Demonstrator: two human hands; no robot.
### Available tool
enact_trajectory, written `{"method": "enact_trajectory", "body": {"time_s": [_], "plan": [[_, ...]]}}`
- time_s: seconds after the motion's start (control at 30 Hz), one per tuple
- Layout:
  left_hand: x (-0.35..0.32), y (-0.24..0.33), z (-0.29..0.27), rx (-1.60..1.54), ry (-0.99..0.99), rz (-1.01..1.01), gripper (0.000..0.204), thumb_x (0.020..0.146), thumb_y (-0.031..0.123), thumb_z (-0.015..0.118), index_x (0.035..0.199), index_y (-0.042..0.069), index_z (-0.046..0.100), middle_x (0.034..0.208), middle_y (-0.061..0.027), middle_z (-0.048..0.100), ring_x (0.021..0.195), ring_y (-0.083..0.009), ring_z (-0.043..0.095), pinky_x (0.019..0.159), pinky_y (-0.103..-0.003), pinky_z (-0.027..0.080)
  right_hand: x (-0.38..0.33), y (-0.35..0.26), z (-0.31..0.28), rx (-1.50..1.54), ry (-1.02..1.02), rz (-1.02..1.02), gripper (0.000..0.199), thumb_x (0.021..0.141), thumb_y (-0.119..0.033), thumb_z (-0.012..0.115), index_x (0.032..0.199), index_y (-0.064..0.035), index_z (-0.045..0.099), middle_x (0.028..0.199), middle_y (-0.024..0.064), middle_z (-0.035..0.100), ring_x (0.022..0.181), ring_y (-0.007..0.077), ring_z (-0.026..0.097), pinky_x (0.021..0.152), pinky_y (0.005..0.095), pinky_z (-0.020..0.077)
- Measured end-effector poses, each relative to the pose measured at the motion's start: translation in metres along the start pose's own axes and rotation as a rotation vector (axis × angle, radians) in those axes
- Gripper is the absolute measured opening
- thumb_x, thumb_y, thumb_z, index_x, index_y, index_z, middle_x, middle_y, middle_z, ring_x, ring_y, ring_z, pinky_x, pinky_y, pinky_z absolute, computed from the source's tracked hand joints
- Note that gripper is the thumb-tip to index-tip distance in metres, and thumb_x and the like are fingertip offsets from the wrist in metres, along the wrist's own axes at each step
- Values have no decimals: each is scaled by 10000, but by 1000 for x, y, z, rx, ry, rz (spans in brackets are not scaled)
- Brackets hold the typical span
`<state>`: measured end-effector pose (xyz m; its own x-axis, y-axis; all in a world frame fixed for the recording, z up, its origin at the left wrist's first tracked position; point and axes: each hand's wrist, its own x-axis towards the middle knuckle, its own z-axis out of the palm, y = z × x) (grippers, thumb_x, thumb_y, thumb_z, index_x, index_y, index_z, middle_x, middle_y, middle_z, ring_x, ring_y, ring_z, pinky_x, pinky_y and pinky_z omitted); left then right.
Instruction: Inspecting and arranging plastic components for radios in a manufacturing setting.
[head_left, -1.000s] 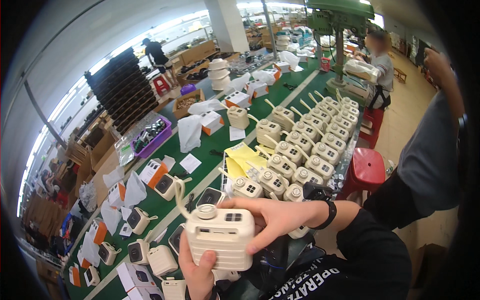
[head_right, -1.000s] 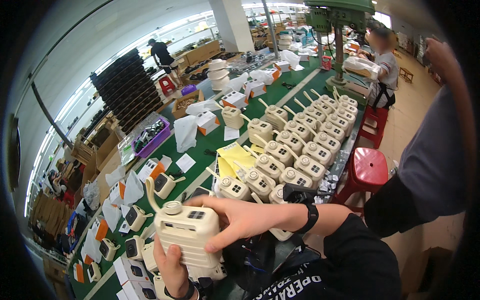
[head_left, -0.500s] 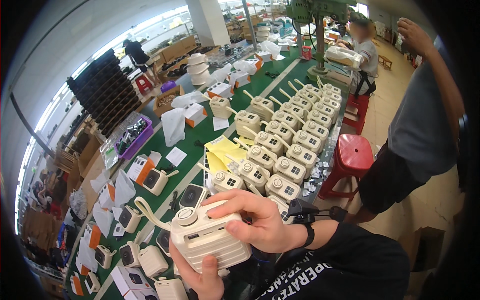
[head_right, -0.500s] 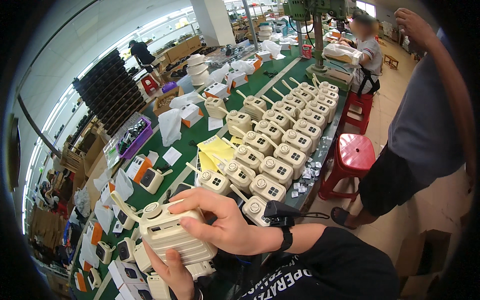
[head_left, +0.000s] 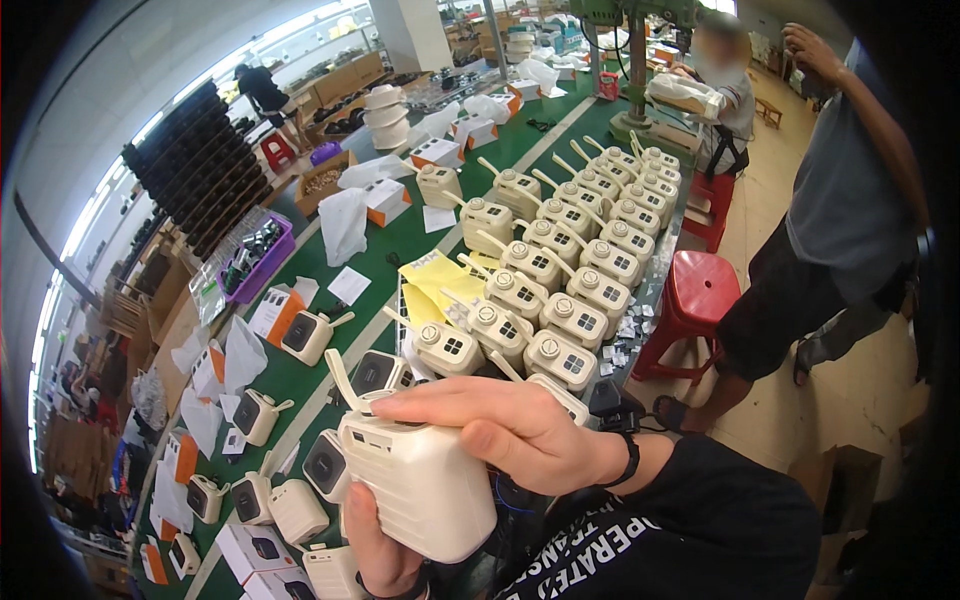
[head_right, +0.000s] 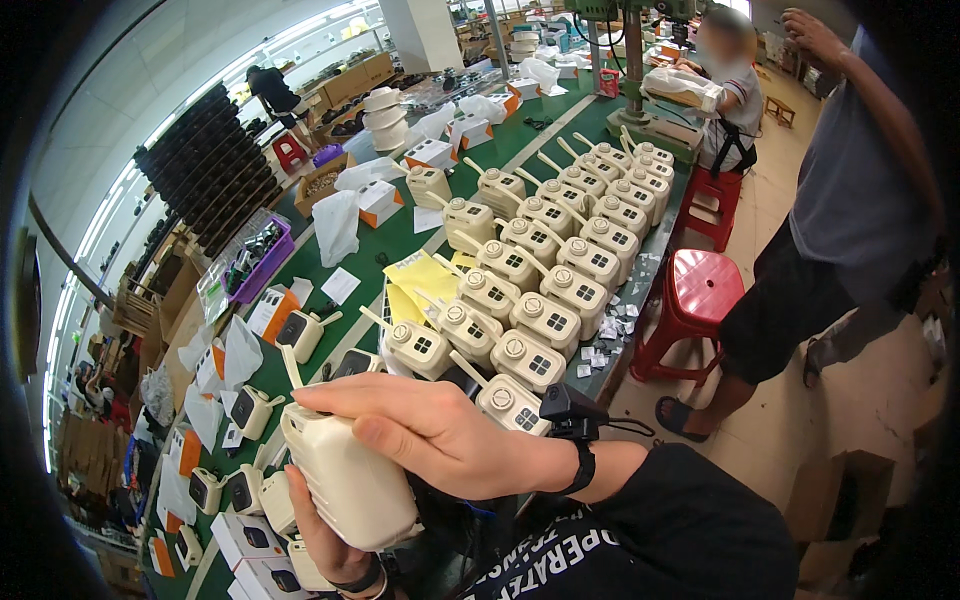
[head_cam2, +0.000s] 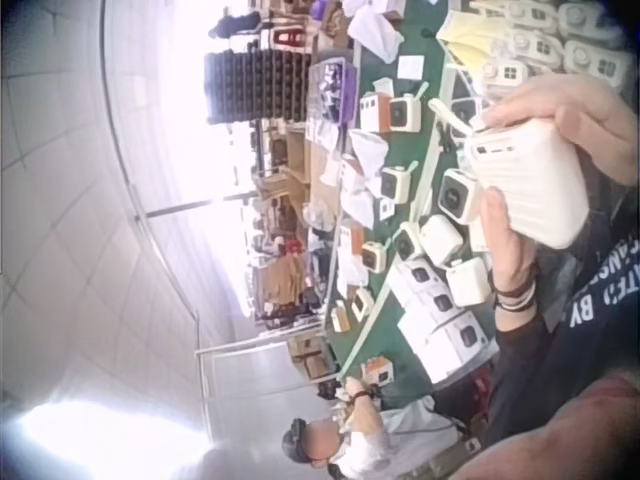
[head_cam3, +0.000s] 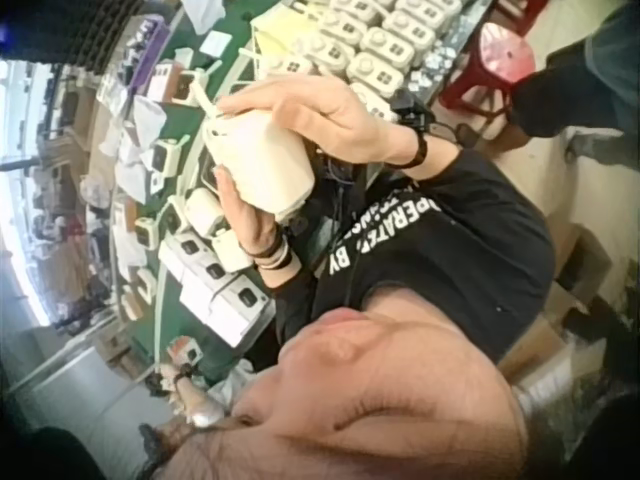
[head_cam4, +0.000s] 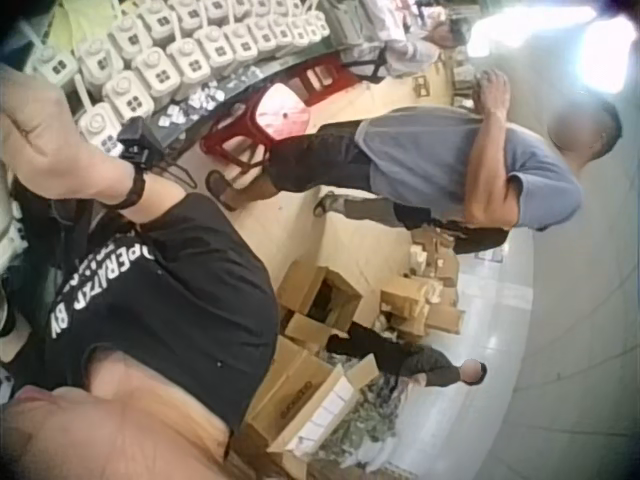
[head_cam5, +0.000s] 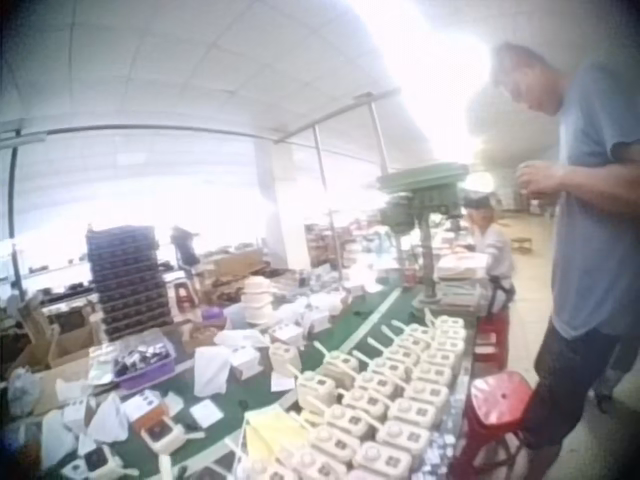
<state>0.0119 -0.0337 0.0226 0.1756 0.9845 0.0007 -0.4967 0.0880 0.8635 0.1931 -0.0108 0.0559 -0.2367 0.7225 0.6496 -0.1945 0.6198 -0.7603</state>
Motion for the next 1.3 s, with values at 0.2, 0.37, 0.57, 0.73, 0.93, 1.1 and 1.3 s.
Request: {"method": "enact_trajectory", "body": {"time_s": [0.2,0.37,0.57,0.73,0.93,1.1,1.3], "plan": [[-2,0,1,26,-66,-42,566,912,487,296,1281,63,360,1188,-125,502,1032,-227,538,863,-366,450,-1,-14,0,-69,60,-29,299,851,-166,542,1053,51,576,1083,149,591,983,243,577,838,311,447],[1,-6,3,-125,-10,-164,587,908,500,296,1290,57,338,1175,-134,501,1000,-234,551,827,-367,466,1,-22,-5,-147,109,187,242,878,-144,507,986,50,603,1014,134,617,927,217,597,809,288,459],[-2,-5,2,-249,-54,-152,583,912,475,308,1319,58,295,1212,-122,451,987,-266,533,788,-352,475,4,-18,-6,6,104,112,305,933,-179,394,1030,37,586,1041,151,598,959,209,579,832,278,436],[2,-7,13,-548,-220,-144,645,905,528,227,1320,37,276,1257,-154,430,1093,-275,492,898,-393,420,0,-24,-5,-60,46,40,375,938,-237,372,1161,35,504,1129,176,547,1012,258,553,856,301,423],[6,10,43,-1150,-407,-189,639,840,337,468,1339,28,216,1295,-193,342,1159,-292,405,967,-382,343,4,-25,-6,-72,1,-43,426,931,-245,378,1239,45,416,1205,189,491,1064,288,517,873,321,414],[6,14,47,-844,-391,-139,631,845,359,444,1338,35,222,1291,-182,352,1155,-287,412,962,-383,347,5,-28,-7,-54,64,-17,377,897,-190,458,1193,42,462,1177,176,515,1035,269,539,856,312,429],[4,2,26,14,-142,-138,649,899,546,225,1325,58,278,1257,-126,431,1104,-254,480,911,-381,404,9,-28,-11,-69,194,132,196,794,-48,598,967,43,593,1000,129,623,872,154,604,748,243,470]]}}
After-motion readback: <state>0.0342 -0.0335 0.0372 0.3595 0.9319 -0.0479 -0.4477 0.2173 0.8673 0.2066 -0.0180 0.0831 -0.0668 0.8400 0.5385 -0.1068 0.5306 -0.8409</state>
